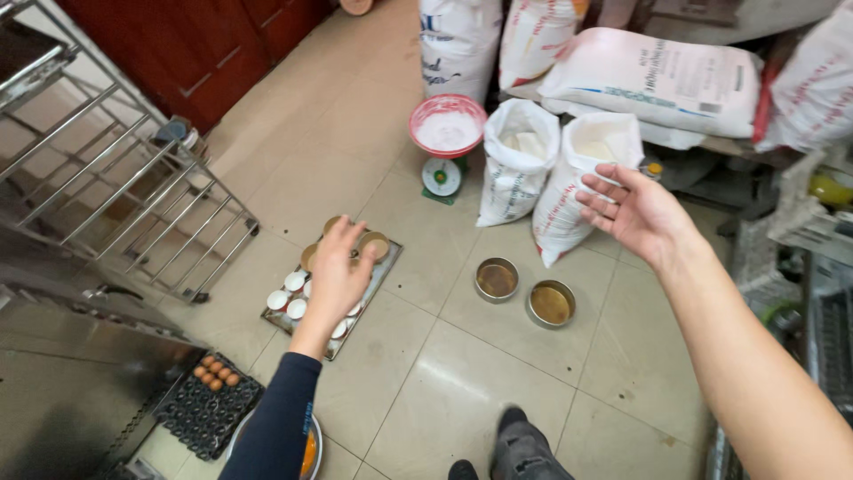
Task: The person separates egg yolks from whites, prepares a large mixer bowl, attaches a whisk attachment to an industrial mixer, and measures ingredients using a scale and various containers.
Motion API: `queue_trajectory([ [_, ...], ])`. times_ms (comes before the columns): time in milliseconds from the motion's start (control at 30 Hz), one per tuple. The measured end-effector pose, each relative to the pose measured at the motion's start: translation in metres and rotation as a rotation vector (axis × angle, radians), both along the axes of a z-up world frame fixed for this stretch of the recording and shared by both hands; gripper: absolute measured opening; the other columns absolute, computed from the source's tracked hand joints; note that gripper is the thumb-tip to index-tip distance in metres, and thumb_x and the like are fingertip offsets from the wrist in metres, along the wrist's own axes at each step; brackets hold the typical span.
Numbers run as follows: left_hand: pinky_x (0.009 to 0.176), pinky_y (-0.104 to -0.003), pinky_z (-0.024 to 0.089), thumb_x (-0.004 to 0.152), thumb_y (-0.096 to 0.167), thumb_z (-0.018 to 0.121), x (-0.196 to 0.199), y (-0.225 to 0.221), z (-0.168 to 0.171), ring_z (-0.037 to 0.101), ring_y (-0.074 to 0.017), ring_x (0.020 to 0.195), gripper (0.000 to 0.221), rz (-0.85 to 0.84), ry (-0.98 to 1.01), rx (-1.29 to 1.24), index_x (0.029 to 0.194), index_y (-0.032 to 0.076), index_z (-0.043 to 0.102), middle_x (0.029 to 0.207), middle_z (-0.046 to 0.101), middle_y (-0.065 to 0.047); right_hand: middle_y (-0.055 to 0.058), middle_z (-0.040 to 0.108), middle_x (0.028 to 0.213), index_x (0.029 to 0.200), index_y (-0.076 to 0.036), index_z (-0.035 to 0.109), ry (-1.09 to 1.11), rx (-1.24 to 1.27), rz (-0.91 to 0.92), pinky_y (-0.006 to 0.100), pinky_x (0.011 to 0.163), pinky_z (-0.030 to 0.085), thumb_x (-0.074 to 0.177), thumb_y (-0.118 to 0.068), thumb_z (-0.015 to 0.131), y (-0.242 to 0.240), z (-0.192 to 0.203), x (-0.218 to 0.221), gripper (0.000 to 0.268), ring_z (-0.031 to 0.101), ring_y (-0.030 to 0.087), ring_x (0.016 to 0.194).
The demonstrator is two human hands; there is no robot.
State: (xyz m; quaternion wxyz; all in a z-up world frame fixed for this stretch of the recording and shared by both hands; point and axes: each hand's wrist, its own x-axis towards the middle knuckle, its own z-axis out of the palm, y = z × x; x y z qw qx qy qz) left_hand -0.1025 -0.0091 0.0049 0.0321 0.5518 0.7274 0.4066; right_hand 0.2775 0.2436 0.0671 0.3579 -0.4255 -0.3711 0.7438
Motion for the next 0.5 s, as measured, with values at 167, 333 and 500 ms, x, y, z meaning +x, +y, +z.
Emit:
queue_trajectory([
  [167, 0.117, -0.048, 0.035, 0.094, 0.026, 0.067, -0.073, 0.043, 0.014, 0.042, -0.0421, 0.144, 0.043, 0.094, 0.037, -0.040, 0.131, 0.005, 0.067, 0.152, 0.052, -0.023, 0.008, 0.068, 0.120, 0.118, -0.011, 0.060, 0.027, -0.027, 0.033, 0.043, 0.095, 0.055, 0.104, -0.025, 0.052, 0.086, -0.015, -0.068, 0.022, 0.066, 0.027, 0.109],
  [333, 0.118, -0.049, 0.034, 0.092, 0.025, 0.068, -0.141, 0.138, 0.027, 0.038, -0.0433, 0.146, 0.043, 0.119, 0.168, -0.014, 0.130, 0.005, 0.069, 0.154, 0.048, -0.025, 0.006, 0.068, 0.119, 0.118, -0.013, 0.059, 0.039, -0.043, 0.093, 0.044, 0.095, 0.054, 0.105, -0.026, 0.051, 0.214, -0.039, -0.147, 0.020, 0.067, 0.025, 0.108],
  [500, 0.118, -0.048, 0.034, 0.091, 0.025, 0.068, -0.212, 0.255, 0.047, 0.037, -0.0429, 0.146, 0.042, 0.157, 0.210, -0.048, 0.130, 0.006, 0.069, 0.155, 0.045, -0.024, 0.005, 0.068, 0.119, 0.120, -0.013, 0.059, 0.005, -0.043, 0.112, 0.043, 0.095, 0.054, 0.106, -0.026, 0.048, 0.341, -0.035, -0.226, 0.023, 0.067, 0.025, 0.109],
])
